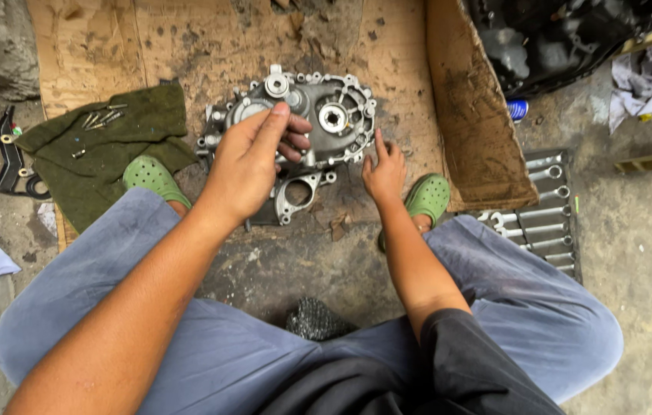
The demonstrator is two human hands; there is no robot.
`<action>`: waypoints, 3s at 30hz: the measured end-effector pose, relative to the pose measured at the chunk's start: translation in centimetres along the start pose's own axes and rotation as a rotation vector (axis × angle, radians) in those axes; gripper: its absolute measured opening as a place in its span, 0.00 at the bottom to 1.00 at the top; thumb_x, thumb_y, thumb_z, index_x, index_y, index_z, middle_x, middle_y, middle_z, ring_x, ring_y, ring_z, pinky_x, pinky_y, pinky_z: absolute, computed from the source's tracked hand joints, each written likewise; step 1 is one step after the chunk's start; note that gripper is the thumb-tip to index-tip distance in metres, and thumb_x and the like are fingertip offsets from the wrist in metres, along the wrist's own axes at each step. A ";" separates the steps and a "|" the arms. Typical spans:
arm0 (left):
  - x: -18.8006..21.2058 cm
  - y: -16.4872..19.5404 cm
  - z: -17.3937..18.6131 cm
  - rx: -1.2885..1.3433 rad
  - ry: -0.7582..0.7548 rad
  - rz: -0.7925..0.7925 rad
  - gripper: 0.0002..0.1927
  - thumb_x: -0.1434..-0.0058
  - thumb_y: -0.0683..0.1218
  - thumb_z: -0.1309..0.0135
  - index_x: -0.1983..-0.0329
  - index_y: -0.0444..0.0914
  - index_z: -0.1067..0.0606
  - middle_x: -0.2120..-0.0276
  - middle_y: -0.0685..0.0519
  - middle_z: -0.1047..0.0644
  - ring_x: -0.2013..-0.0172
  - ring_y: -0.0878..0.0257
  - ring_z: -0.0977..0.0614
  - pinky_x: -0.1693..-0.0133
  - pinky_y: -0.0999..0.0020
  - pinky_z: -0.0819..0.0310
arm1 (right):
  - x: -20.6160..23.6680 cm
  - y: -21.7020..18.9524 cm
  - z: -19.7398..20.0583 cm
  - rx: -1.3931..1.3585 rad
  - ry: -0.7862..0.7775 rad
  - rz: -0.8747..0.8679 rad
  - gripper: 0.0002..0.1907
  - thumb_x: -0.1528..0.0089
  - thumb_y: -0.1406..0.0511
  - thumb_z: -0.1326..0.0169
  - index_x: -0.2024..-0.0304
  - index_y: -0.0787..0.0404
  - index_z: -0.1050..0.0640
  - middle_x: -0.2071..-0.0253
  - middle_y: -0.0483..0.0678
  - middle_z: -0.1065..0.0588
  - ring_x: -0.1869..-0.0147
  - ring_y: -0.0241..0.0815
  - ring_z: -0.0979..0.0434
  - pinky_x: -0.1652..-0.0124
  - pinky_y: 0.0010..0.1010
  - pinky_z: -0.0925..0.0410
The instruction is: The person sits on the floor of a workshop and wipes an aluminum engine crankcase with a gray cloth, then wipes their hands with the cloth. They flip and reposition the casing, pick bolts from a green cloth, and thread the bolts into the casing by hand.
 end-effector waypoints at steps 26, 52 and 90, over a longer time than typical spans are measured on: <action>-16.6 -32.0 41.5 -1.488 0.151 0.531 0.25 0.42 0.42 0.47 0.39 0.40 0.28 0.43 0.41 0.24 0.45 0.45 0.21 0.46 0.52 0.26 | 6.6 0.3 -9.1 -0.085 0.058 -0.209 0.33 0.31 0.61 0.45 0.26 0.66 0.36 0.33 0.67 0.36 0.30 0.68 0.36 0.32 0.52 0.41; -18.8 -33.5 42.1 -1.294 0.224 0.514 0.18 0.44 0.42 0.46 0.50 0.47 0.18 0.53 0.39 0.19 0.50 0.42 0.19 0.48 0.52 0.25 | -2.6 4.4 -5.9 -0.235 0.357 -0.312 0.17 0.27 0.66 0.48 0.36 0.66 0.28 0.44 0.55 0.29 0.43 0.47 0.26 0.45 0.37 0.32; -9.3 3.9 14.0 -0.702 -0.292 -0.650 0.19 0.44 0.33 0.43 0.48 0.31 0.26 0.55 0.41 0.23 0.53 0.49 0.20 0.58 0.62 0.20 | -6.0 -31.7 -2.8 -2.080 -0.670 -0.932 0.16 0.29 0.58 0.57 0.52 0.61 0.24 0.55 0.51 0.22 0.48 0.44 0.22 0.46 0.38 0.29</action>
Point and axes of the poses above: each hand's wrist, its own x-axis away from the middle knuckle, its own z-axis out of the back of the hand, y = z × x, the point moved 5 cm from there along -x, towards the middle knuckle
